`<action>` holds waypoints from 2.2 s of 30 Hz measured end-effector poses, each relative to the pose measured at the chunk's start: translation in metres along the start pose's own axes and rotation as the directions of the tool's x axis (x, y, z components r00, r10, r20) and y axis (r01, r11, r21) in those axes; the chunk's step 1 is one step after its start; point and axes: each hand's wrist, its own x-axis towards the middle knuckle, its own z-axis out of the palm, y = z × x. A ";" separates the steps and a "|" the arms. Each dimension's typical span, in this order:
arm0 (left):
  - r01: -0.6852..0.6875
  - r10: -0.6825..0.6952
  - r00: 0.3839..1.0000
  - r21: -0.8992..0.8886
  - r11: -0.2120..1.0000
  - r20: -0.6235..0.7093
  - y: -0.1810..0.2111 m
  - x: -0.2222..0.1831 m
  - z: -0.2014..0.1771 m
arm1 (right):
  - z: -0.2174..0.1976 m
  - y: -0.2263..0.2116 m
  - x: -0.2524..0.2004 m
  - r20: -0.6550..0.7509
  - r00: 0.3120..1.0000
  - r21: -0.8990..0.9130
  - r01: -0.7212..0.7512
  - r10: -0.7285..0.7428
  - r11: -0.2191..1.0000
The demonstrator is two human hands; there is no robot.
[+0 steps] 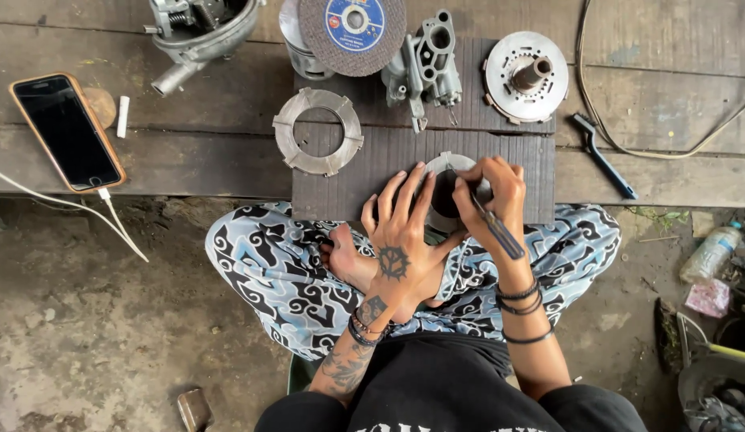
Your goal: Using a hand tool to engrave or mark the surface of a motorcycle clutch plate.
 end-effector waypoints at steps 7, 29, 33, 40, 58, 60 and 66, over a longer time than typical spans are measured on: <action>-0.007 0.007 1.000 0.039 0.999 -0.003 0.001 0.002 -0.004 | -0.001 -0.003 -0.004 -0.029 1.000 0.018 0.001 0.000 1.000; -0.012 0.011 1.000 0.057 0.998 0.016 -0.006 -0.003 0.004 | 0.005 0.004 0.004 -0.033 0.999 0.015 0.017 -0.017 1.000; -0.003 0.003 1.000 0.031 1.000 -0.001 -0.001 0.000 -0.002 | 0.001 -0.004 0.000 -0.022 0.999 0.009 0.032 -0.032 0.999; -0.008 0.008 1.000 0.038 0.999 0.017 -0.001 -0.003 0.001 | 0.004 0.004 0.002 -0.024 1.000 0.006 0.015 -0.014 1.000; -0.025 0.025 1.000 0.050 0.998 -0.009 0.000 0.002 -0.001 | 0.007 0.004 0.007 -0.035 0.999 0.007 0.013 -0.012 1.000; -0.023 0.023 1.000 0.045 0.999 -0.007 0.001 -0.003 -0.003 | 0.011 0.008 0.004 -0.057 0.998 0.019 0.011 -0.010 1.000; -0.052 0.053 0.999 0.059 0.997 -0.009 -0.001 0.000 -0.001 | 0.012 0.020 0.007 -0.091 0.996 0.039 0.013 -0.009 0.999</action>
